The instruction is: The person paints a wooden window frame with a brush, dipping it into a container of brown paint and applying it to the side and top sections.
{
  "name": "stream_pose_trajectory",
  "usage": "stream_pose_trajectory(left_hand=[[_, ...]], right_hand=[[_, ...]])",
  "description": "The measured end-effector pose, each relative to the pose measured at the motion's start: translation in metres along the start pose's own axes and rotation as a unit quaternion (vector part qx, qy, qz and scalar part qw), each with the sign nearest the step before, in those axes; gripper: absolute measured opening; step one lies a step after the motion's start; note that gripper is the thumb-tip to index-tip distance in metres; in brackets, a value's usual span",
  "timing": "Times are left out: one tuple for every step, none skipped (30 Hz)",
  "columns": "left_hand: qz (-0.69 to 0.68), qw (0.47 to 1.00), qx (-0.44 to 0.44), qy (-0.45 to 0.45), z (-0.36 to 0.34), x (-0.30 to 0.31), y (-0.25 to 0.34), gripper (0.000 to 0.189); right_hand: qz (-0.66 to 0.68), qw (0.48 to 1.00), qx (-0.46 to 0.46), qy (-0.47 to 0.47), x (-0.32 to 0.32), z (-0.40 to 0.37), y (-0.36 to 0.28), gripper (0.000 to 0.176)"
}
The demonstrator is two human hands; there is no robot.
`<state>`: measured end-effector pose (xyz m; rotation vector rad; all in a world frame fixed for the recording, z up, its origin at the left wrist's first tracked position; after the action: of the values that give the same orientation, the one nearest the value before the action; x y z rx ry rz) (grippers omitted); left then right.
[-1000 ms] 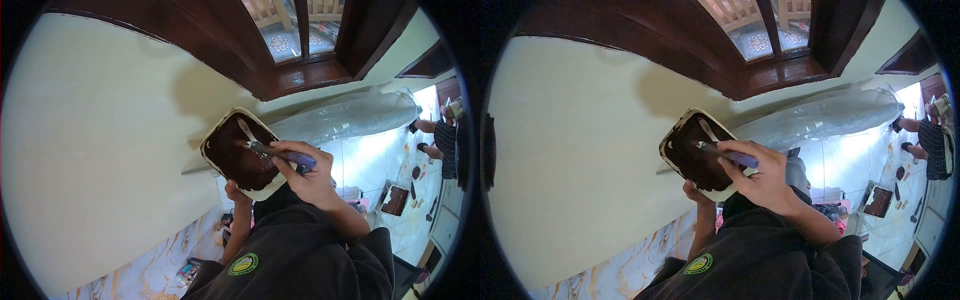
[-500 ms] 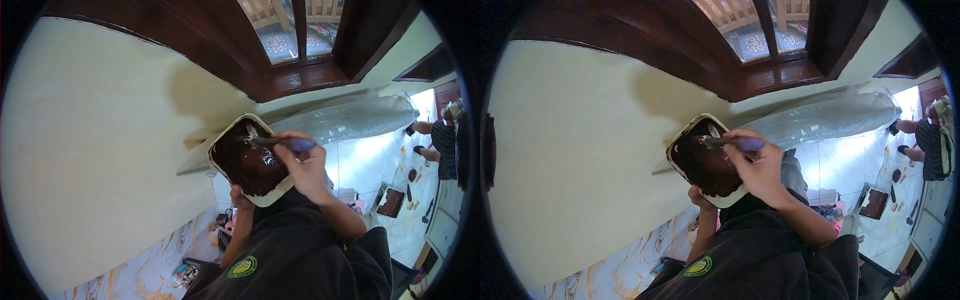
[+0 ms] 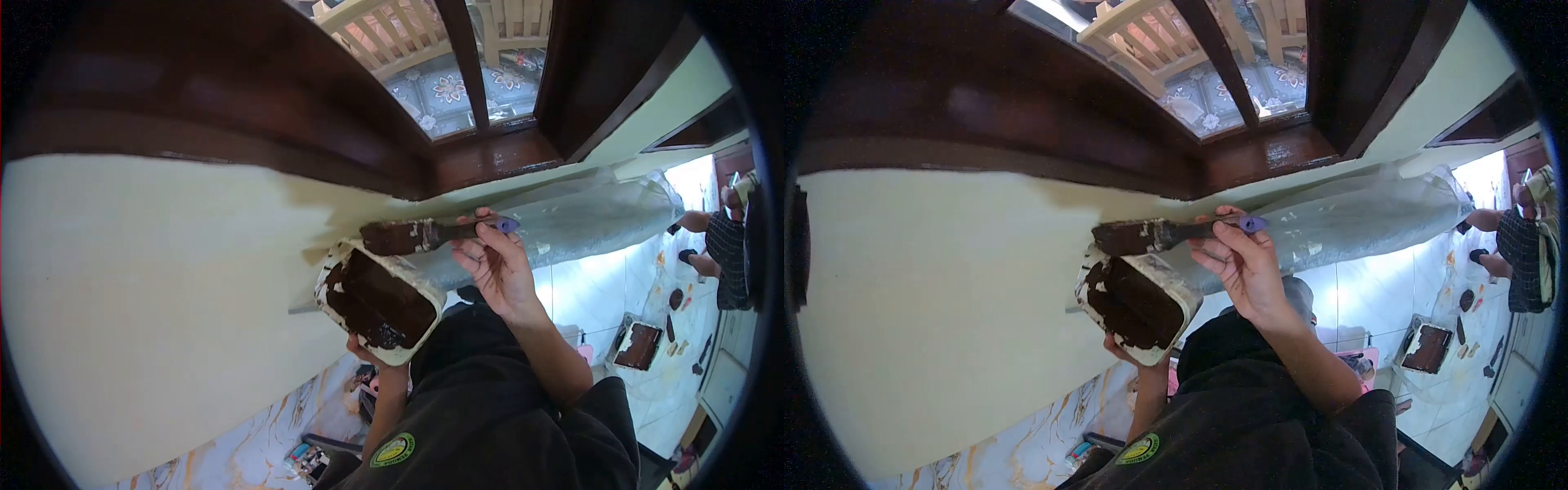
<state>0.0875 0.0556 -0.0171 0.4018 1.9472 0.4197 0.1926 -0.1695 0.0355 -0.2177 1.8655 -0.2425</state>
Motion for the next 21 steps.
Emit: stream_pose_trajectory(left_hand=[[0.002,1.000,0.000,0.000,0.003,-0.001,-0.003,0.071],[0.023,1.000,-0.016,0.004,0.002,-0.001,-0.003,0.072],[0.047,0.998,-0.031,0.012,-0.002,0.000,-0.001,0.072],[0.034,0.999,-0.021,-0.005,-0.002,0.004,0.000,0.075],[0.037,0.999,-0.023,-0.002,-0.005,0.006,-0.001,0.075],[0.061,0.998,-0.023,0.013,-0.006,-0.001,-0.001,0.078],[0.084,0.996,-0.023,0.030,-0.007,-0.007,-0.002,0.082],[0.062,0.997,-0.028,0.031,-0.007,-0.014,-0.005,0.082],[0.066,0.997,-0.030,0.034,-0.007,-0.014,-0.005,0.082],[0.070,0.995,-0.044,0.049,-0.007,-0.014,-0.005,0.082],[0.074,0.994,-0.057,0.063,-0.007,-0.013,-0.004,0.082],[0.077,0.993,-0.058,0.065,-0.005,-0.010,-0.003,0.082],[0.079,0.993,-0.057,0.065,-0.004,-0.006,-0.001,0.082],[0.083,0.993,-0.054,0.065,-0.002,-0.003,0.005,0.082],[0.086,0.992,-0.054,0.070,-0.002,-0.001,0.008,0.082],[0.088,0.992,-0.052,0.076,-0.003,0.001,0.010,0.082],[0.090,0.991,-0.051,0.080,-0.001,0.003,0.010,0.081],[0.090,0.991,-0.052,0.082,0.002,0.007,0.010,0.081],[0.092,0.988,-0.078,0.095,0.002,0.010,0.014,0.081],[0.095,0.984,-0.103,0.107,0.001,0.013,0.017,0.081],[0.097,0.984,-0.101,0.109,0.001,0.012,0.018,0.081]], right_hand=[[0.015,0.998,0.053,-0.026,-0.004,0.008,0.000,0.025],[0.020,0.998,0.050,-0.022,-0.007,0.017,0.001,0.025],[-0.003,0.993,0.115,-0.030,-0.016,0.029,-0.003,0.024],[-0.028,0.983,0.178,-0.040,-0.025,0.038,-0.006,0.024],[-0.025,0.984,0.175,-0.038,-0.031,0.048,-0.005,0.024],[-0.061,0.970,0.231,-0.050,-0.038,0.059,-0.007,0.025],[-0.097,0.952,0.285,-0.061,-0.045,0.066,-0.007,0.027],[-0.094,0.953,0.281,-0.060,-0.050,0.073,-0.004,0.027],[-0.117,0.932,0.331,-0.084,-0.057,0.075,-0.002,0.027],[-0.140,0.908,0.381,-0.108,-0.062,0.078,-0.001,0.027],[-0.138,0.909,0.379,-0.106,-0.064,0.081,0.001,0.027],[-0.178,0.881,0.414,-0.141,-0.067,0.083,0.003,0.027],[-0.218,0.849,0.448,-0.174,-0.069,0.084,0.005,0.026],[-0.265,0.802,0.493,-0.206,-0.070,0.088,0.008,0.025],[-0.265,0.805,0.490,-0.203,-0.069,0.091,0.009,0.025],[-0.279,0.796,0.501,-0.191,-0.071,0.094,0.011,0.025],[-0.294,0.786,0.514,-0.178,-0.072,0.097,0.013,0.024],[-0.293,0.788,0.511,-0.178,-0.072,0.102,0.015,0.024],[-0.290,0.786,0.518,-0.175,-0.074,0.106,0.018,0.024],[-0.288,0.783,0.524,-0.170,-0.074,0.108,0.020,0.023],[-0.289,0.784,0.523,-0.167,-0.074,0.110,0.023,0.023]])
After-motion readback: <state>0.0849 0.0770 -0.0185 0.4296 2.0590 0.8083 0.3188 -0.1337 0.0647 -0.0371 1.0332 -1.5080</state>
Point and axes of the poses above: each hand's wrist, its own z-axis towards the middle knuckle, its own x-axis out of the back of the hand, y = z × x, the point moved 2 cm from there along z, towards the middle knuckle, and after that the axes turned 11 degrees about x, right-handed, at the moved point
